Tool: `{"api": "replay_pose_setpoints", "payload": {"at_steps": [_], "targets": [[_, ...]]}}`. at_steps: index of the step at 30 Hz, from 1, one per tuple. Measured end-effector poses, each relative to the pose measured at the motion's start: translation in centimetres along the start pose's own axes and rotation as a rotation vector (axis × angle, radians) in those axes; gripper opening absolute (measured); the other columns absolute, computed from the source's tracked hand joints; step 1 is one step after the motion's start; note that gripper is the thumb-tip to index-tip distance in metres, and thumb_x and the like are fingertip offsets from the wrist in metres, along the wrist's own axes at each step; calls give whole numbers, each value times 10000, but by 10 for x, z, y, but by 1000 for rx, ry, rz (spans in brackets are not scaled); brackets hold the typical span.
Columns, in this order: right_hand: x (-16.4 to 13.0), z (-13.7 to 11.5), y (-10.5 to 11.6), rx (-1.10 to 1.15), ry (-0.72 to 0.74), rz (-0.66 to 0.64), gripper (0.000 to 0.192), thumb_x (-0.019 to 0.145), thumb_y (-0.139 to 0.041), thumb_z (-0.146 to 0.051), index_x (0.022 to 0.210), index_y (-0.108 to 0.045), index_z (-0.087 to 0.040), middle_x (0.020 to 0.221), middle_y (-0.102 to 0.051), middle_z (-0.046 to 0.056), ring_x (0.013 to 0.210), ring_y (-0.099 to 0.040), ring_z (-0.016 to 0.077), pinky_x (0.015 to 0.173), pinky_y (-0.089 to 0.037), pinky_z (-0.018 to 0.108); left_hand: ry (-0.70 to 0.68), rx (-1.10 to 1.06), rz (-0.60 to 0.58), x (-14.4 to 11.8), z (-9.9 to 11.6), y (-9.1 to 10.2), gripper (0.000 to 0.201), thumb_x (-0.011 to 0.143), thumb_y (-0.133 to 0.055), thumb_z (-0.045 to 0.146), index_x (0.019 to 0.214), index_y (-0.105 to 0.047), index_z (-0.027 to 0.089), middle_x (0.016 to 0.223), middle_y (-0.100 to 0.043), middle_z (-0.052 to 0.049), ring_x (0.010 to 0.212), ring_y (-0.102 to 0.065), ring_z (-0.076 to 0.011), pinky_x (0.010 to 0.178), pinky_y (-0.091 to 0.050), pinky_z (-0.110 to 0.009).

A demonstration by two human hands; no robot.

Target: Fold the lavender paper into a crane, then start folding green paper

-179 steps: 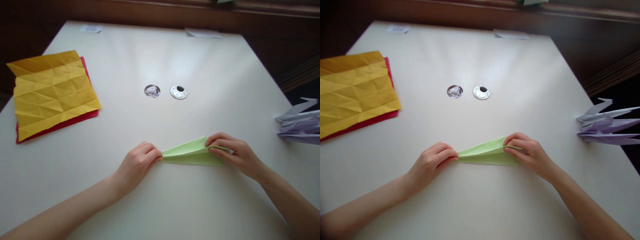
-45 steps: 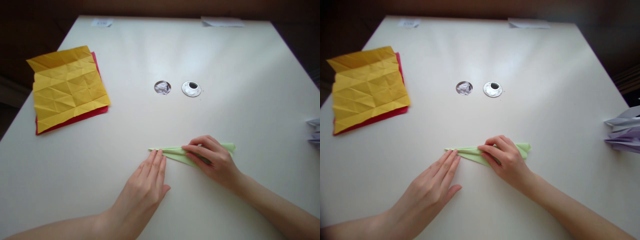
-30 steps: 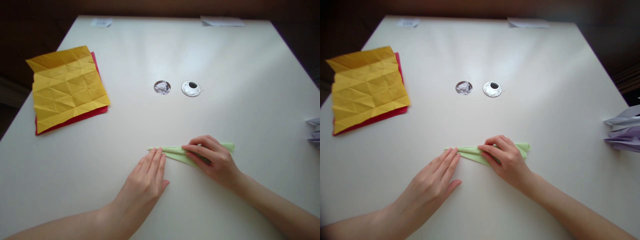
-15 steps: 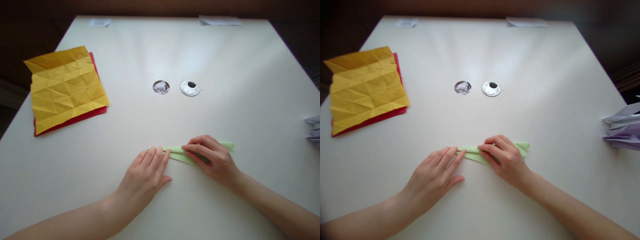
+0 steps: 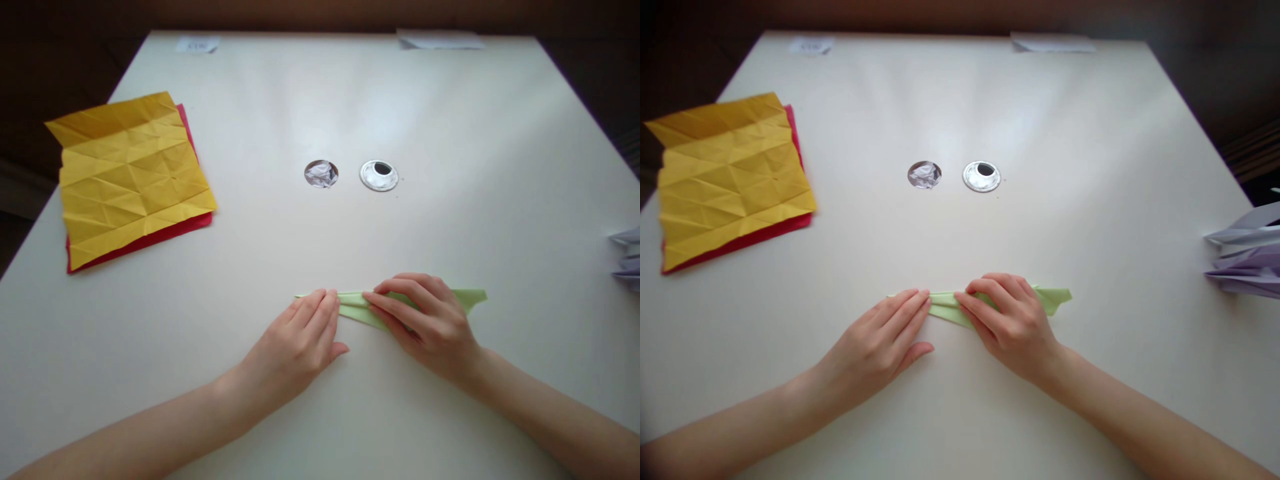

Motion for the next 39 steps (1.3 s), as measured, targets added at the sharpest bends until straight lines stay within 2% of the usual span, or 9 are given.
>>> {"api": "replay_pose_setpoints", "payload": {"at_steps": [6, 10, 15, 19, 22, 31, 39], "targets": [[-1, 0, -1, -5, 2, -34, 197, 731, -614, -104, 884, -612, -228, 788, -653, 16, 751, -570, 153, 669, -438, 305, -17, 50, 16, -1, 3, -1, 402, 869, -442, 296, 1146, -517, 14, 1171, -568, -139, 1062, -527, -246, 830, -483, -341], [0, 5, -2, 59, -60, -50, 169, 761, -585, -134, 881, -614, -250, 809, -643, 22, 759, -569, 155, 676, -454, 309, -3, 25, 19, -2, 2, -2, 388, 865, -446, 276, 1152, -511, 22, 1175, -562, -146, 1059, -525, -249, 824, -487, -348], [3, 13, -5, 211, -158, -80, 151, 774, -576, -149, 872, -629, -251, 804, -610, 39, 750, -552, 156, 650, -476, 305, 35, -170, 50, 1, -8, 0, 341, 848, -481, 256, 1102, -536, 34, 1105, -590, -131, 1009, -530, -228, 831, -483, -339], [6, 17, -5, 269, -205, -99, 138, 775, -577, -145, 851, -640, -242, 793, -598, 37, 744, -550, 147, 641, -480, 291, 132, -428, 93, 5, -26, -2, 189, 846, -476, 163, 997, -576, 111, 1004, -613, -71, 929, -523, -162, 820, -471, -296], [6, 18, -5, 285, -219, -99, 139, 769, -585, -140, 848, -644, -237, 799, -596, 36, 747, -554, 143, 636, -483, 280, 196, -571, 97, 7, -35, -5, 174, 847, -461, 125, 968, -584, 155, 955, -612, -39, 889, -514, -127, 779, -466, -250], [5, 21, -7, 306, -254, -115, 142, 788, -548, -134, 831, -641, -233, 807, -601, 33, 750, -565, 136, 629, -492, 262, 190, -591, 45, 21, -39, -11, 171, 853, -451, 158, 894, -616, 175, 814, -570, -29, 774, -498, -123, 667, -443, -226], [4, 25, -9, 318, -303, -138, 156, 803, -505, -115, 799, -615, -226, 792, -610, 26, 741, -570, 133, 627, -489, 254, 284, -766, 32, 26, -44, -23, 110, 827, -511, 185, 870, -613, 188, 821, -564, -17, 775, -515, -112, 704, -446, -229]]}}
Point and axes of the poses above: each hand's wrist, its own x-axis towards the middle knuckle, its own y-axis out of the back of the hand, z = x × y, the point moved 7 cm from there along x, towards the middle knuckle
